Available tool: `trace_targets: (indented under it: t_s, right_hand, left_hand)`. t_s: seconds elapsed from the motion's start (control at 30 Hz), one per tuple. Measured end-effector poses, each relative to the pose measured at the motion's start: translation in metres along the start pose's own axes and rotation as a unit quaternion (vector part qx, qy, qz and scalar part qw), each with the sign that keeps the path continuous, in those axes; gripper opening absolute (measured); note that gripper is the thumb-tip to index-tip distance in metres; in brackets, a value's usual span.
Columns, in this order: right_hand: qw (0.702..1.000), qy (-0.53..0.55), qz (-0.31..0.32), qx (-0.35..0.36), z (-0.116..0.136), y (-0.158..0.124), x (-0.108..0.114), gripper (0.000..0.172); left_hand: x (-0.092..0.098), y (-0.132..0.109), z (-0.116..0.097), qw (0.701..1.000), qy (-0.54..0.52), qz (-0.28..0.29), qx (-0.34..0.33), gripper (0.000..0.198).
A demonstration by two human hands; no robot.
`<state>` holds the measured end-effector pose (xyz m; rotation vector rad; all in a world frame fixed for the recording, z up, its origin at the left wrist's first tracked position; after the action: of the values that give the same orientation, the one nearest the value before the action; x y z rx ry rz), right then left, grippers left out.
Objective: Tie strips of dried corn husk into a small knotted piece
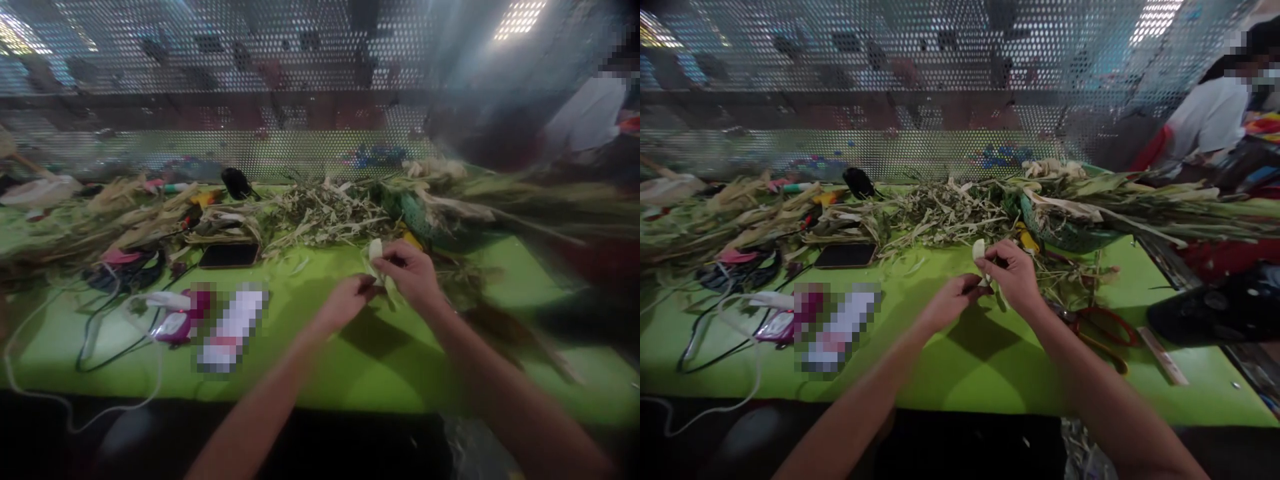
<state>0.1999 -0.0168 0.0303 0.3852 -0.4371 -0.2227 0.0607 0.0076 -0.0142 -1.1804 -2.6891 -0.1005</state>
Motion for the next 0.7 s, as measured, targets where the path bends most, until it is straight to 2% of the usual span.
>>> trace_targets:
  t_s: [0.1, 0.17, 0.3, 0.37, 0.43, 0.5, 0.6, 0.7]
  right_hand:
    - [1.0, -0.008, -0.017, 0.016, 0.003, -0.002, 0.0, 0.014]
    - [0.999, -0.022, -0.026, 0.008, 0.003, -0.002, 0.002, 0.011]
    - [0.997, -0.028, -0.063, -0.046, 0.0, -0.003, 0.008, 0.021]
    - [0.996, 0.011, -0.024, -0.085, -0.006, -0.004, 0.003, 0.022]
    - [0.989, 0.071, 0.043, -0.121, -0.013, -0.004, -0.006, 0.024]
    - [0.976, 0.14, 0.084, -0.144, -0.018, -0.005, -0.016, 0.029]
    - [0.962, 0.2, 0.098, -0.156, -0.022, -0.004, -0.021, 0.032]
    - [0.959, 0.209, 0.097, -0.166, -0.023, -0.002, -0.019, 0.031]
  left_hand:
    - [0.001, -0.001, -0.001, 1.0, 0.022, 0.003, -0.007, 0.021]
    - [0.003, -0.002, -0.001, 1.0, -0.022, -0.012, 0.002, 0.023]
    - [0.011, -0.003, -0.002, 0.982, -0.151, -0.113, 0.019, 0.022]
    - [0.013, -0.003, -0.002, 0.972, -0.185, -0.144, 0.016, 0.015]
    - [0.013, -0.003, -0.002, 0.967, -0.203, -0.153, 0.004, 0.011]
    - [0.013, -0.003, -0.002, 0.967, -0.201, -0.159, -0.009, 0.012]
    - [0.015, -0.005, -0.004, 0.975, -0.156, -0.155, -0.01, 0.013]
    - [0.02, -0.006, -0.007, 0.986, -0.103, -0.128, -0.013, 0.015]
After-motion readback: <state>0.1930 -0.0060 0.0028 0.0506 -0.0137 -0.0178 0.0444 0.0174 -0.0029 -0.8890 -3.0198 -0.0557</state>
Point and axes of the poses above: each hand's wrist, its own y-axis towards the middle knuckle, its own x-axis out of the back of the hand, z = x × y, the point moved 3 cm from there along y, towards the middle knuckle, and after that the axes turned 5 degrees about z, right-handed, at the moved point
